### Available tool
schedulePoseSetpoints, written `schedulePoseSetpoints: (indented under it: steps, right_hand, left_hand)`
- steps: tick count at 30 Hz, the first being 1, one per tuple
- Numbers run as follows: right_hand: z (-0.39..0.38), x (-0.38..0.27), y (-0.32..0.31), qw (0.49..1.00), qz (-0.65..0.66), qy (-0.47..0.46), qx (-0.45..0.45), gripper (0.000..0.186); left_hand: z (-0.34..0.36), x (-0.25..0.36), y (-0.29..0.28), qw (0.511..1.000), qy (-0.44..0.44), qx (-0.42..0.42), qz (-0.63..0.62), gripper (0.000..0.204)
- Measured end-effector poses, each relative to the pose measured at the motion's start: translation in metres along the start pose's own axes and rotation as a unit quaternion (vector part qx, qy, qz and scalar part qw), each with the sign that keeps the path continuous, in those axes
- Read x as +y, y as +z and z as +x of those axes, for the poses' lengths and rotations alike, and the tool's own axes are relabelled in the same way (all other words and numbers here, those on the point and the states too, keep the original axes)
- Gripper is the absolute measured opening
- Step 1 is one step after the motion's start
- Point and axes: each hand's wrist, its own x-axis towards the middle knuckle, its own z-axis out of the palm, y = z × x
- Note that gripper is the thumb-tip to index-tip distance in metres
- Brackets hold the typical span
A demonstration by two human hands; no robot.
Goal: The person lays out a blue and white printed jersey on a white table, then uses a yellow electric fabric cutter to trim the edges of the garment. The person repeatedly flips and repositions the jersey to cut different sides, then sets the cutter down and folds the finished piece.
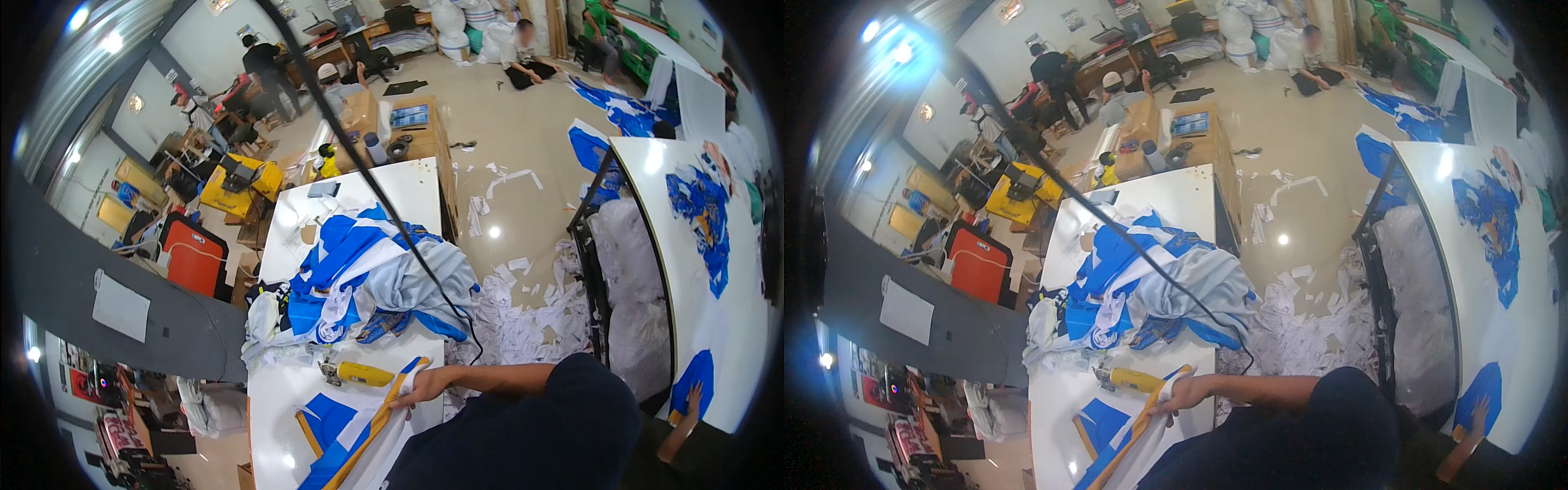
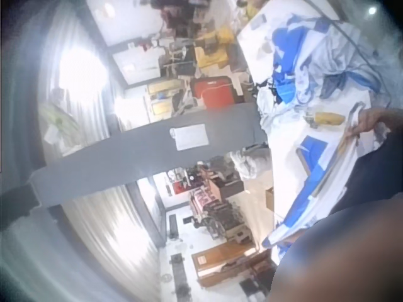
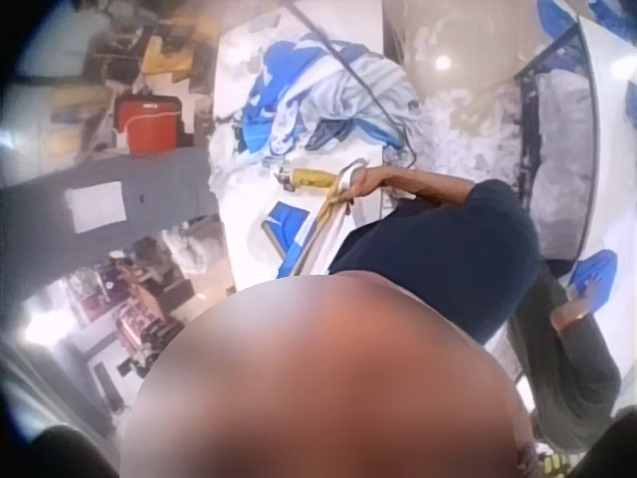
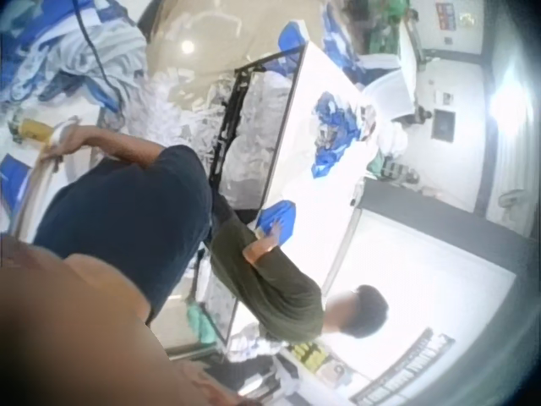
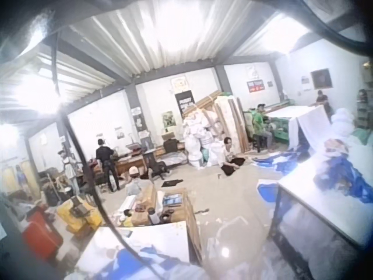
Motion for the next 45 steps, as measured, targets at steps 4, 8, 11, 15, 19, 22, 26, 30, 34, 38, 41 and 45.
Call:
schedulePoseSetpoints:
  steps: [4,8,11,15,19,22,26,30,34,38,41,45]
  right_hand:
    - [-0.002,-0.012,-0.013,0.982,-0.154,0.085,0.074,0.044]
    - [-0.002,0.005,-0.005,0.99,-0.084,0.032,0.111,0.048]
    - [-0.016,0.005,-0.008,0.982,-0.076,0.066,0.159,0.047]
    - [-0.024,0.02,-0.015,0.974,-0.114,0.099,0.166,0.049]
    - [-0.039,-0.002,-0.021,0.976,-0.12,0.04,0.178,0.052]
    - [-0.037,0.002,-0.023,0.968,-0.143,-0.041,0.203,0.049]
    - [-0.018,0.007,-0.025,0.954,-0.105,-0.118,0.254,0.048]
    - [0.0,-0.047,-0.039,0.925,-0.116,-0.11,0.345,0.041]
    - [-0.002,-0.124,-0.036,0.907,-0.104,-0.225,0.34,0.031]
    - [-0.033,-0.118,0.003,0.83,-0.086,-0.449,0.321,0.025]
    - [-0.087,-0.104,0.038,0.808,-0.206,-0.481,0.271,0.028]
    - [-0.105,-0.052,0.085,0.848,-0.221,-0.425,0.227,0.024]
  left_hand:
    - [0.01,0.008,0.004,1.0,-0.002,-0.005,-0.006,0.041]
    - [0.015,0.002,-0.006,1.0,-0.019,0.002,-0.001,0.04]
    - [0.025,0.01,-0.005,1.0,-0.013,0.001,-0.006,0.04]
    - [0.03,0.004,-0.017,1.0,-0.004,0.02,-0.019,0.039]
    - [0.06,0.018,-0.032,0.999,0.018,0.032,-0.035,0.039]
    - [0.094,0.029,-0.068,0.994,0.044,0.084,-0.051,0.039]
    - [0.165,0.05,-0.16,0.972,0.095,0.206,-0.061,0.039]
    - [0.232,0.075,-0.271,0.938,0.144,0.309,-0.066,0.038]
    - [0.272,0.094,-0.341,0.916,0.167,0.359,-0.07,0.038]
    - [0.277,0.087,-0.364,0.916,0.158,0.361,-0.077,0.038]
    - [0.271,0.065,-0.331,0.931,0.137,0.327,-0.088,0.038]
    - [0.248,0.0,-0.296,0.952,0.093,0.28,-0.081,0.038]
